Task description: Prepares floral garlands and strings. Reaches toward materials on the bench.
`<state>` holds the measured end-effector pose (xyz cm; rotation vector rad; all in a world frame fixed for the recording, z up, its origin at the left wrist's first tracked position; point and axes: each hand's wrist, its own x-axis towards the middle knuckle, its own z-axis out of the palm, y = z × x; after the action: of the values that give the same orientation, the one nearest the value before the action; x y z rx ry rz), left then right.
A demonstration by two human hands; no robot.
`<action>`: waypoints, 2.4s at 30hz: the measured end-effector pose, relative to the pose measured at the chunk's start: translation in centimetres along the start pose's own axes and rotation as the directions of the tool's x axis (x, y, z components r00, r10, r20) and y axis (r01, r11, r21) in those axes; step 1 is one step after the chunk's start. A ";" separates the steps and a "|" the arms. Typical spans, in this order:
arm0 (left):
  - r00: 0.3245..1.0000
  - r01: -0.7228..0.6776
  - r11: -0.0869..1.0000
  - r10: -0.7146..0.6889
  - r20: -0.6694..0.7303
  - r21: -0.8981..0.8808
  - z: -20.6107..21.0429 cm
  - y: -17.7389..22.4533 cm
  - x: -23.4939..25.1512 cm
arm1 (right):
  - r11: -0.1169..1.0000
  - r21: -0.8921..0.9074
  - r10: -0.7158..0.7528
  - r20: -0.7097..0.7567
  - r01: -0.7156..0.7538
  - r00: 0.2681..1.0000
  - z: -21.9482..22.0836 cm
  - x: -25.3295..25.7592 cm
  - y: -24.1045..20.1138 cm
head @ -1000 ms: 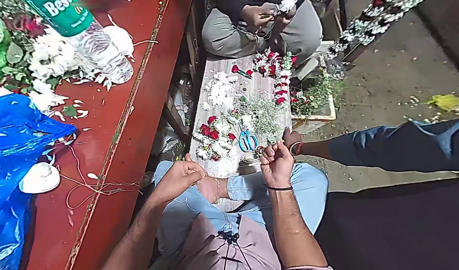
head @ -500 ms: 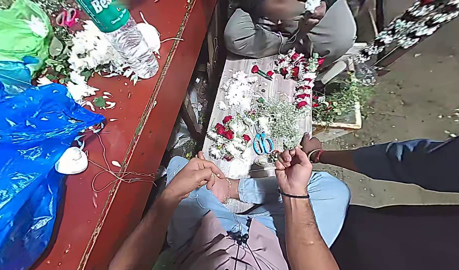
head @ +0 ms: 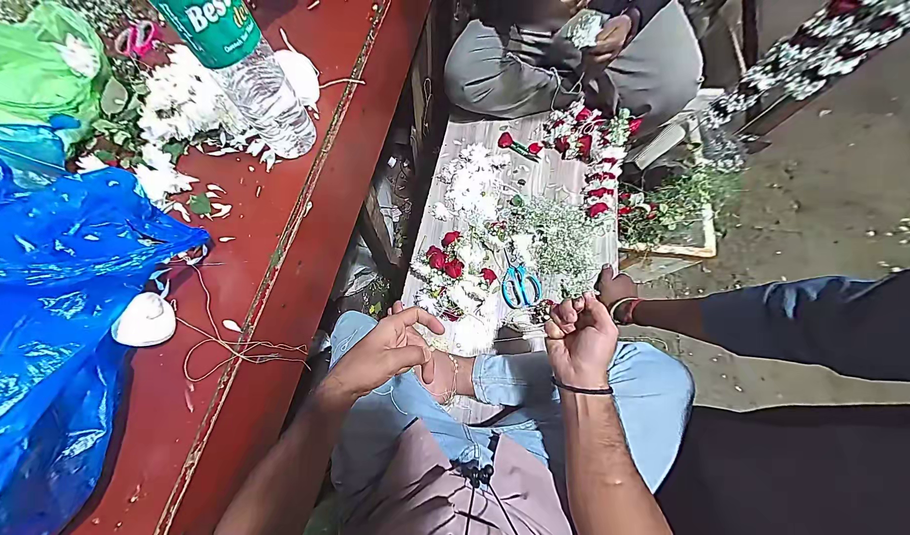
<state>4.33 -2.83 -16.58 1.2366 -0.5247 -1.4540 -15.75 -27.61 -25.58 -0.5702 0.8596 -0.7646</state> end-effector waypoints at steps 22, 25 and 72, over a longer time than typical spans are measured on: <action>0.998 0.058 0.979 -0.061 -0.012 -0.197 0.0 0.9 -0.2 | 1.000 -0.005 -0.002 0.012 0.002 1.000 -0.5 0.4 0.1; 0.998 0.057 0.976 -0.062 -0.019 -0.210 0.0 0.8 -0.2 | 1.000 -0.006 0.004 0.016 -0.004 1.000 -0.4 0.3 0.3; 0.984 0.087 0.996 -0.086 -0.158 -0.001 -0.3 0.1 -0.6 | 1.000 0.019 0.018 0.008 -0.018 1.000 -0.8 0.4 0.7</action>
<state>4.55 -2.22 -16.34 1.3810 -0.3717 -1.4127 -16.01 -27.67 -26.68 -0.5480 0.8484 -0.7533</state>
